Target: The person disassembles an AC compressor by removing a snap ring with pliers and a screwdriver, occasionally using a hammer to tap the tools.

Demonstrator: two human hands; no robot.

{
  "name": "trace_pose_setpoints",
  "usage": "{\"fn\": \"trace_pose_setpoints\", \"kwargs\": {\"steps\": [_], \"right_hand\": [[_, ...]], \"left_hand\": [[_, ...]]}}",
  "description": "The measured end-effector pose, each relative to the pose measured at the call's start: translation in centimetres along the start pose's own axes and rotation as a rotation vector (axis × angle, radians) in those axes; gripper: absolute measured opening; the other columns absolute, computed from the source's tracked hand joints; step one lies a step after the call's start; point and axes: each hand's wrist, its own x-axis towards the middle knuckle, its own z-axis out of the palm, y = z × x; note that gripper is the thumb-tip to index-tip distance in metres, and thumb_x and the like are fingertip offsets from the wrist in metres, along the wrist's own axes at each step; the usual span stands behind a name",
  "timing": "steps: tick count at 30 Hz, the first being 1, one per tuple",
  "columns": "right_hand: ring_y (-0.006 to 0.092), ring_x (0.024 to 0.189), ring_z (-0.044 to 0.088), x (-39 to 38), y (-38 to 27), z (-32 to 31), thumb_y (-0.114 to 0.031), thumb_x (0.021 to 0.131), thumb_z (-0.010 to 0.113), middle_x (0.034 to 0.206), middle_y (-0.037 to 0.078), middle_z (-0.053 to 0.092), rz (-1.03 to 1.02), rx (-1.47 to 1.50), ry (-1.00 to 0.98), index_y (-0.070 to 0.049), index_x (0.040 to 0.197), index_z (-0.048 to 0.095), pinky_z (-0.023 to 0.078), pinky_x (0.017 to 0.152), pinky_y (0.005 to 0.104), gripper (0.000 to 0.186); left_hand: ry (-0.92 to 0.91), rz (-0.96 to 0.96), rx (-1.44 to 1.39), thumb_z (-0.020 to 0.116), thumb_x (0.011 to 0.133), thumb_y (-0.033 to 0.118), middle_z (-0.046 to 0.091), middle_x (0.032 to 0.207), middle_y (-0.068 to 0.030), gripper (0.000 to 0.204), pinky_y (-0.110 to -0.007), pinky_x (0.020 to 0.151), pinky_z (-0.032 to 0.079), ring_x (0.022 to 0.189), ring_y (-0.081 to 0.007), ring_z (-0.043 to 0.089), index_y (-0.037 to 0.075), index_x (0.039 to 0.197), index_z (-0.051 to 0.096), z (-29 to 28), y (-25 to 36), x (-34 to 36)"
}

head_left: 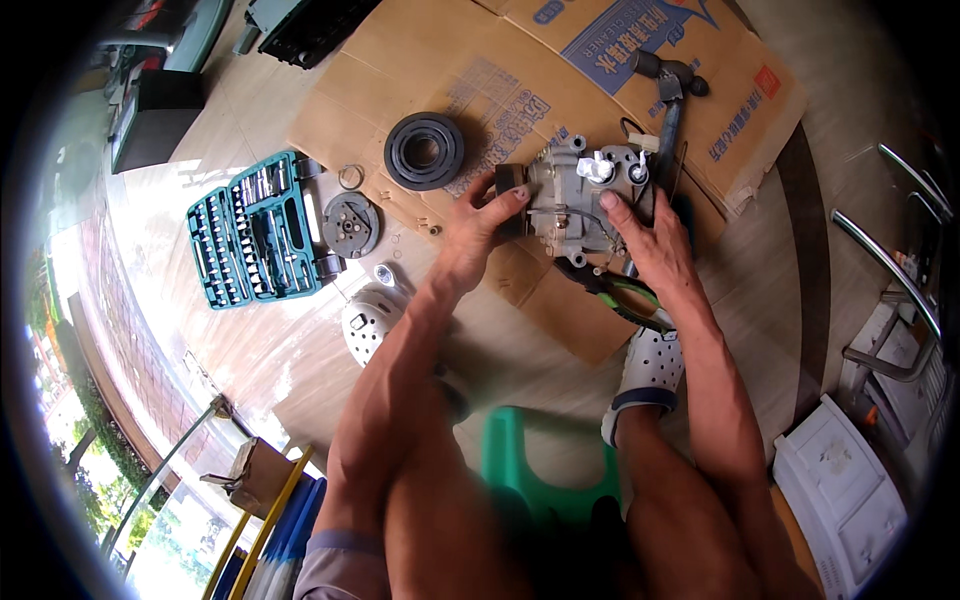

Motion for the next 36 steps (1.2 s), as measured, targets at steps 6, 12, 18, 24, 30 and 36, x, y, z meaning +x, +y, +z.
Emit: {"fn": "trace_pose_setpoints", "kwargs": {"steps": [6, 12, 18, 24, 30, 36], "right_hand": [[0.0365, 0.099, 0.070, 1.3, 1.0, -1.1, -0.079, 0.093, 0.061, 0.098, 0.019, 0.074, 0.073, -0.069, -0.054, 0.006, 0.122, 0.067, 0.053, 0.091, 0.0453, 0.090], [0.0174, 0.102, 0.061, -1.2, 1.4, 3.4, -0.065, 0.097, 0.069, 0.110, 0.007, 0.069, 0.102, 0.695, -0.202, 0.001, 0.126, 0.069, 0.050, 0.091, 0.0357, 0.072], [0.0218, 0.110, 0.073, -0.4, 2.5, 5.8, -0.040, 0.111, 0.058, 0.122, 0.011, 0.072, 0.147, 0.634, -0.277, -0.003, 0.131, 0.064, 0.058, 0.100, 0.0387, 0.043], [0.0234, 0.108, 0.072, -0.9, 5.0, 5.5, -0.038, 0.109, 0.061, 0.119, 0.013, 0.070, 0.256, 0.684, -0.211, 0.003, 0.128, 0.063, 0.061, 0.097, 0.0374, 0.045], [0.0260, 0.104, 0.074, -2.7, 5.4, 3.5, -0.027, 0.109, 0.060, 0.117, 0.015, 0.071, 0.256, 0.715, -0.102, 0.004, 0.130, 0.062, 0.062, 0.095, 0.0383, 0.037], [0.0236, 0.103, 0.075, -3.1, 3.9, 2.6, -0.025, 0.110, 0.060, 0.116, 0.016, 0.075, 0.213, 0.742, -0.246, 0.002, 0.128, 0.065, 0.062, 0.092, 0.0365, 0.033]], "left_hand": [[0.153, 0.052, 0.100, 0.087, 0.084, 0.038, 0.072, 0.118, -0.0136, 0.082, -0.034, 0.088, 0.060, 0.100, -0.0241, 0.074, -0.009, 0.143, 0.056, 2.7, 3.5, -3.4], [0.320, 0.338, 0.882, 0.090, 0.068, 0.051, 0.073, 0.116, -0.0280, 0.091, -0.038, 0.091, 0.060, 0.100, -0.0331, 0.077, -0.009, 0.132, 0.066, 3.6, 10.5, -7.9], [0.446, 0.554, 1.199, 0.091, 0.067, 0.050, 0.069, 0.113, -0.0289, 0.094, -0.045, 0.083, 0.062, 0.096, -0.0419, 0.075, -0.008, 0.135, 0.062, 4.3, 10.1, -8.9], [0.386, 0.560, 1.279, 0.094, 0.066, 0.053, 0.068, 0.120, -0.0247, 0.097, -0.047, 0.085, 0.063, 0.101, -0.0411, 0.075, -0.001, 0.140, 0.060, 4.8, 7.7, -8.9], [0.140, 0.676, 1.288, 0.091, 0.064, 0.065, 0.064, 0.118, -0.0192, 0.107, -0.046, 0.071, 0.062, 0.091, -0.0396, 0.074, 0.000, 0.143, 0.057, 5.5, 5.4, -8.2], [0.070, 0.636, 1.052, 0.100, 0.063, 0.047, 0.064, 0.131, -0.0185, 0.107, -0.039, 0.082, 0.062, 0.101, -0.0295, 0.073, 0.000, 0.149, 0.055, 2.6, 5.1, -8.0]]}}
